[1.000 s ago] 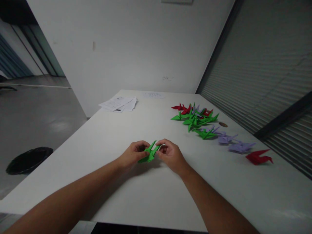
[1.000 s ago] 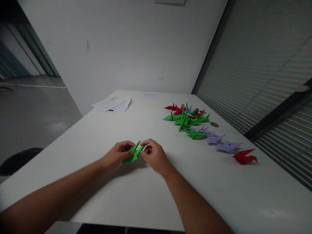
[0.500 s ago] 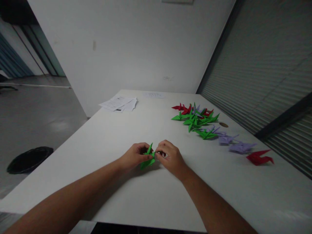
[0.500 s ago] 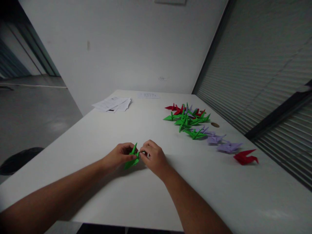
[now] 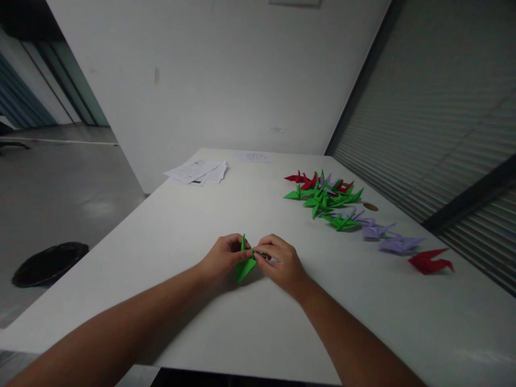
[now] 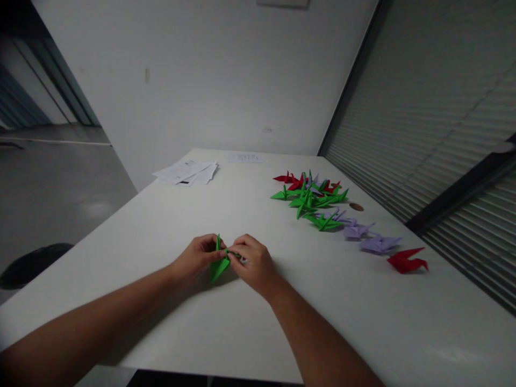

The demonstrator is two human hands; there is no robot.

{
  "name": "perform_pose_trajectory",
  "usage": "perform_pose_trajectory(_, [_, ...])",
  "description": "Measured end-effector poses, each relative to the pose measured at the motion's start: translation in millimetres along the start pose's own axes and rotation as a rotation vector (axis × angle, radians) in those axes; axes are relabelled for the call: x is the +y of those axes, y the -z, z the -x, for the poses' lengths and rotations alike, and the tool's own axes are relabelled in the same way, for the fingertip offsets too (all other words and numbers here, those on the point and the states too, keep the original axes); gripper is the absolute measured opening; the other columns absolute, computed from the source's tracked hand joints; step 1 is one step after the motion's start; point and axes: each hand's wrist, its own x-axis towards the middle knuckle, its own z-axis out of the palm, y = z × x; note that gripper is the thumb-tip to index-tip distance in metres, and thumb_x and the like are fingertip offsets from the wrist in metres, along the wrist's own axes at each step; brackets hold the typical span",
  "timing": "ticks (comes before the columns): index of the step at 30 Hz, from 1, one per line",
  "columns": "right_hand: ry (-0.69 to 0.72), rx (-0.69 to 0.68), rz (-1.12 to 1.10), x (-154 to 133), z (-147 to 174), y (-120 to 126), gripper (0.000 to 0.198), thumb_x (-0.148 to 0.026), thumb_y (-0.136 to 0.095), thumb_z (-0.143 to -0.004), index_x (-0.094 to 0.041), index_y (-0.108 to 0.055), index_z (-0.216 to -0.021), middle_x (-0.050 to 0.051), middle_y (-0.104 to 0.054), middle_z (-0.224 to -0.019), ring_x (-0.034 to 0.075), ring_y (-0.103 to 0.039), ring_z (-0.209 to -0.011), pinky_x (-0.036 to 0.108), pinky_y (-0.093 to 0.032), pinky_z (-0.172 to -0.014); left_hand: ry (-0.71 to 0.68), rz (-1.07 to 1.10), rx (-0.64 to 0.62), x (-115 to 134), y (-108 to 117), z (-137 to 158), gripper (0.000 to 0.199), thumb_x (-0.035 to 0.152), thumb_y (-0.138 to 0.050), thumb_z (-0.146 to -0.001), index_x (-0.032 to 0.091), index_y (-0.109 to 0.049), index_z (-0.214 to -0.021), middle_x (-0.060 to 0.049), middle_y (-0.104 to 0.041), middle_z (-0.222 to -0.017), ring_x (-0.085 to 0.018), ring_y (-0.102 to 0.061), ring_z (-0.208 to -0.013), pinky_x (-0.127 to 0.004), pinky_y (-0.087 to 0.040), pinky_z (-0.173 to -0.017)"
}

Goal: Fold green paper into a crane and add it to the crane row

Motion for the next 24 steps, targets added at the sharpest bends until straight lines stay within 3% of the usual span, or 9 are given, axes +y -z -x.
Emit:
perform_pose_trajectory(6, [-0.012,-0.030,-0.042,1.1,0.7,-2.4,0.024,-0.015,-0.061,-0.093,-0.022,-0.077,-0.109,0.007,-0.065,-0.094,0.015,-0.062,-0.073,0.029,-0.053,-0.065,-0.003,0.037,0.083,0.2,-0.6,0.4,0.030,0.032,-0.091,-0.072,0.015,-0.068,-0.079,-0.002,-0.070,-0.074,-0.013,-0.063,-0.067,-0.027,-0.048,-0.066])
perform_pose_trajectory(12, [-0.037,-0.057,-0.066,0.4,0.8,-3.6,0.029,-0.015,-0.062,-0.092,-0.024,-0.076,-0.117,0.005,-0.067,-0.091,0.015,-0.061,-0.071,0.030,-0.054,-0.065,-0.030,0.059,0.083,3.1,-0.1,0.9,0.028,0.031,-0.090,-0.074,0.014,-0.069,-0.080,-0.003,-0.071,-0.076,-0.014,-0.066,-0.068,-0.027,-0.051,-0.066])
perform_pose_trajectory(24, [-0.075,-0.026,-0.067,-5.6,-1.2,-2.5,0.011,-0.019,-0.063,-0.092,-0.021,-0.072,-0.099,0.005,-0.068,-0.084,0.017,-0.060,-0.071,0.030,-0.049,-0.066,-0.086,-0.015,0.089,3.8,-2.7,3.4,0.029,0.033,-0.091,-0.072,0.015,-0.070,-0.080,-0.002,-0.071,-0.075,-0.013,-0.064,-0.068,-0.027,-0.051,-0.066])
